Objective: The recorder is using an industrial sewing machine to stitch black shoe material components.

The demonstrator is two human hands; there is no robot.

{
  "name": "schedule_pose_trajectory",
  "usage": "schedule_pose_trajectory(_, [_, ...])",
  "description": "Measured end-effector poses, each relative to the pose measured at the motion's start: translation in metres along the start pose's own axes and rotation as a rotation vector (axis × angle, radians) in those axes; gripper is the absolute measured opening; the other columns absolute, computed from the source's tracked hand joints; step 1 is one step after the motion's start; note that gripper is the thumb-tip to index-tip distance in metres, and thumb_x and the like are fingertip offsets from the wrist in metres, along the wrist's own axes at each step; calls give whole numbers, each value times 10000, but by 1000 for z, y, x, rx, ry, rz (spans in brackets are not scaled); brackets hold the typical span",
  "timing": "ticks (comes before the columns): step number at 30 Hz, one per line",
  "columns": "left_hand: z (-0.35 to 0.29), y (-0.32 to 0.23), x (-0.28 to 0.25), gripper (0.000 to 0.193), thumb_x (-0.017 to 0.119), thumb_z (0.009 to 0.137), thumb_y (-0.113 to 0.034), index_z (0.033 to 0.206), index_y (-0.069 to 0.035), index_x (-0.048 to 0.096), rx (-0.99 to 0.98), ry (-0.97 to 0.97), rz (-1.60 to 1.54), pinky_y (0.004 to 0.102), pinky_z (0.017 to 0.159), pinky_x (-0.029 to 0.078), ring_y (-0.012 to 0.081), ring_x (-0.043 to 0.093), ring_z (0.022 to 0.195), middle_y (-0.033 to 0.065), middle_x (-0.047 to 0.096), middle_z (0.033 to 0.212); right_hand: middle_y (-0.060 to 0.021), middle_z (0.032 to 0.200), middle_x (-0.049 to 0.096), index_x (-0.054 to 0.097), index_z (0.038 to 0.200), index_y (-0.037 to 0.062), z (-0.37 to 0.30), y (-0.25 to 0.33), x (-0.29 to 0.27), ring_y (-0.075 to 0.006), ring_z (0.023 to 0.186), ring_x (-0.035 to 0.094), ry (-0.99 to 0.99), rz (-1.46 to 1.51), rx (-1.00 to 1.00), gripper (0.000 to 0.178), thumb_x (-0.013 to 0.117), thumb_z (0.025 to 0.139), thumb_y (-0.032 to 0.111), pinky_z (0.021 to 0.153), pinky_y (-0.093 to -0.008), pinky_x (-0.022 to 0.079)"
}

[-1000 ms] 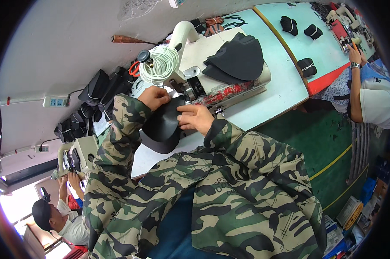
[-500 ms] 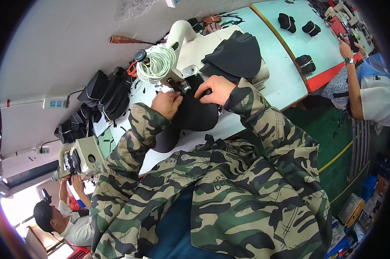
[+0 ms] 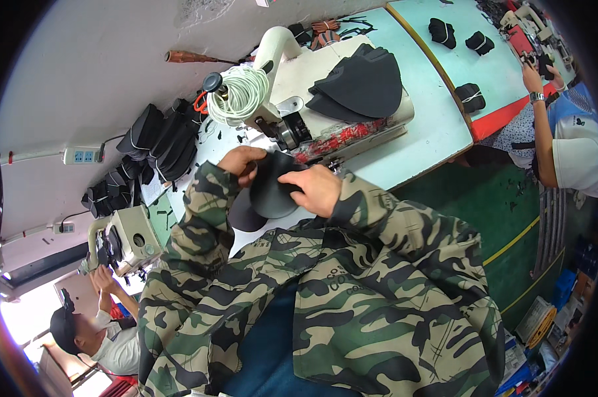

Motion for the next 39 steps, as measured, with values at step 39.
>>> schedule_pose_trajectory(39, [-46, 56, -36, 201, 631, 791, -172, 960, -62, 631, 273, -416, 1254, 372, 596, 495, 268, 630, 662, 78, 650, 780, -113, 1135, 575, 646, 958, 28, -3, -20, -71, -267, 981, 568, -276, 18, 30, 216, 647, 752, 92, 835, -339, 456])
Point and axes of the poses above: each hand's wrist, its own z-axis towards the middle knuckle, its own x-axis out of the palm, y = z × x, the point moved 6 cm from there along z, towards the middle knuckle
